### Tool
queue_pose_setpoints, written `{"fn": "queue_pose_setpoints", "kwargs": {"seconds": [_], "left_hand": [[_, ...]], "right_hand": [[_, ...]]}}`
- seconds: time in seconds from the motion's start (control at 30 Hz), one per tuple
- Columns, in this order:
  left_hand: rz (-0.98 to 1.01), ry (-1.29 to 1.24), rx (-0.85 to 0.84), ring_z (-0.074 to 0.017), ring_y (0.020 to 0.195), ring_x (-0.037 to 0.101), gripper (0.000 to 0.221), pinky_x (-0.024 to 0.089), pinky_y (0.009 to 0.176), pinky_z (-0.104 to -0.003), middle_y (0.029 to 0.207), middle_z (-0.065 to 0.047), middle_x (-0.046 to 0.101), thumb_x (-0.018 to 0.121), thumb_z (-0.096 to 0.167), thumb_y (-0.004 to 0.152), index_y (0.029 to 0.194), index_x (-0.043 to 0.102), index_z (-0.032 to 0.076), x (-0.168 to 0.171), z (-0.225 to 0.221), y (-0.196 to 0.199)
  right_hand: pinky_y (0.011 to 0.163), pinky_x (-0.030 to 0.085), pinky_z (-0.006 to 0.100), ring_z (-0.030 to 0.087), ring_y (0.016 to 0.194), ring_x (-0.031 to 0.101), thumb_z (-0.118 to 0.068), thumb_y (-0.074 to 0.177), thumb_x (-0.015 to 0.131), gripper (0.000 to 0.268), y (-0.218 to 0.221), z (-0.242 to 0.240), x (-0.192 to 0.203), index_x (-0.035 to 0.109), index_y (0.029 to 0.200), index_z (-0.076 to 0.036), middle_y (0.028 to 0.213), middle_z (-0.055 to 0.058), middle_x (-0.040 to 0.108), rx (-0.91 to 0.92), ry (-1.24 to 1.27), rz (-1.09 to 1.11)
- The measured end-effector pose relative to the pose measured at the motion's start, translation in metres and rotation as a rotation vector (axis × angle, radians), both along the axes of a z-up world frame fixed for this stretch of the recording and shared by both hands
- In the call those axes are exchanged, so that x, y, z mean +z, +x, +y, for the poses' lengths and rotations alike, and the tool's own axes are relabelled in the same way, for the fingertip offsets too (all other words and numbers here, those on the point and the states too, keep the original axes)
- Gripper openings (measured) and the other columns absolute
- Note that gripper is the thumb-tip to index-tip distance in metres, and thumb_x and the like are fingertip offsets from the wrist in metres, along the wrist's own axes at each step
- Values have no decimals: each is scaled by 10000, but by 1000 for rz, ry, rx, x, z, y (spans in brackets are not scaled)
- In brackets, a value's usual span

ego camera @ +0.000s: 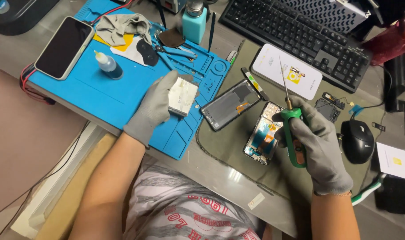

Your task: Using a motorized scraping tool to remove adhesive residue from a mobile phone component on a repair bench.

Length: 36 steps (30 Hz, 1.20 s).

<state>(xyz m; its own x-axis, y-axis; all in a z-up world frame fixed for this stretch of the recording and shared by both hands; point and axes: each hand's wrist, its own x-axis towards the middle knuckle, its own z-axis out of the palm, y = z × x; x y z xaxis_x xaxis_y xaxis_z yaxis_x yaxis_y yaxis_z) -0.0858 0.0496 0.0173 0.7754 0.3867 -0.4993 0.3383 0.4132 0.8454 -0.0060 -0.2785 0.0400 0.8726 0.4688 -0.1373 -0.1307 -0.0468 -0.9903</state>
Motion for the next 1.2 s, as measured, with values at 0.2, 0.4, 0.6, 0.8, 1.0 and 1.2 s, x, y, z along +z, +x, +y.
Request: {"fn": "queue_pose_setpoints", "kwargs": {"seconds": [0.2,0.4,0.6,0.8,1.0,1.2], "left_hand": [[-57,183,-85,-160,867,717,339,509,650,-261,1062,-92,785,556,352,948,1111,672,77,-33,6,8],[78,648,-308,-170,692,265,387,217,613,-382,699,-15,301,429,449,945,726,283,166,6,12,6],[-74,240,-226,-78,616,442,111,374,587,-277,681,37,505,647,233,967,990,666,126,-34,40,10],[-11,263,-455,-227,1284,602,676,503,1027,-348,1503,-155,563,631,123,829,1488,488,65,-28,53,1],[177,377,-432,-266,1330,556,621,462,1099,-379,1446,-190,550,592,26,875,1486,487,56,-10,38,6],[188,459,-429,-310,1250,571,591,484,1059,-419,1352,-185,560,591,-32,938,1513,475,45,-13,37,4]], "right_hand": [[612,518,301,205,660,605,-161,974,581,479,-9,6,2,548,1440,-56,1055,143,696,-3,-17,33],[631,561,287,176,720,636,-221,953,629,513,-9,3,-4,554,1437,-66,1111,114,692,18,-9,23],[737,584,309,166,783,654,-158,975,565,579,-17,11,17,475,1544,-99,1118,60,629,-165,-109,-49],[906,574,279,159,934,671,-41,965,548,541,-33,-25,20,433,1493,-43,1200,84,666,-620,4,-331],[965,628,268,120,955,643,-28,1023,567,472,-63,-130,-16,446,1478,-63,1163,80,661,-1131,-38,-523],[1157,501,384,266,1151,543,50,1061,515,546,-78,-256,-105,323,1563,-49,1240,173,497,-1322,-209,-928]]}}
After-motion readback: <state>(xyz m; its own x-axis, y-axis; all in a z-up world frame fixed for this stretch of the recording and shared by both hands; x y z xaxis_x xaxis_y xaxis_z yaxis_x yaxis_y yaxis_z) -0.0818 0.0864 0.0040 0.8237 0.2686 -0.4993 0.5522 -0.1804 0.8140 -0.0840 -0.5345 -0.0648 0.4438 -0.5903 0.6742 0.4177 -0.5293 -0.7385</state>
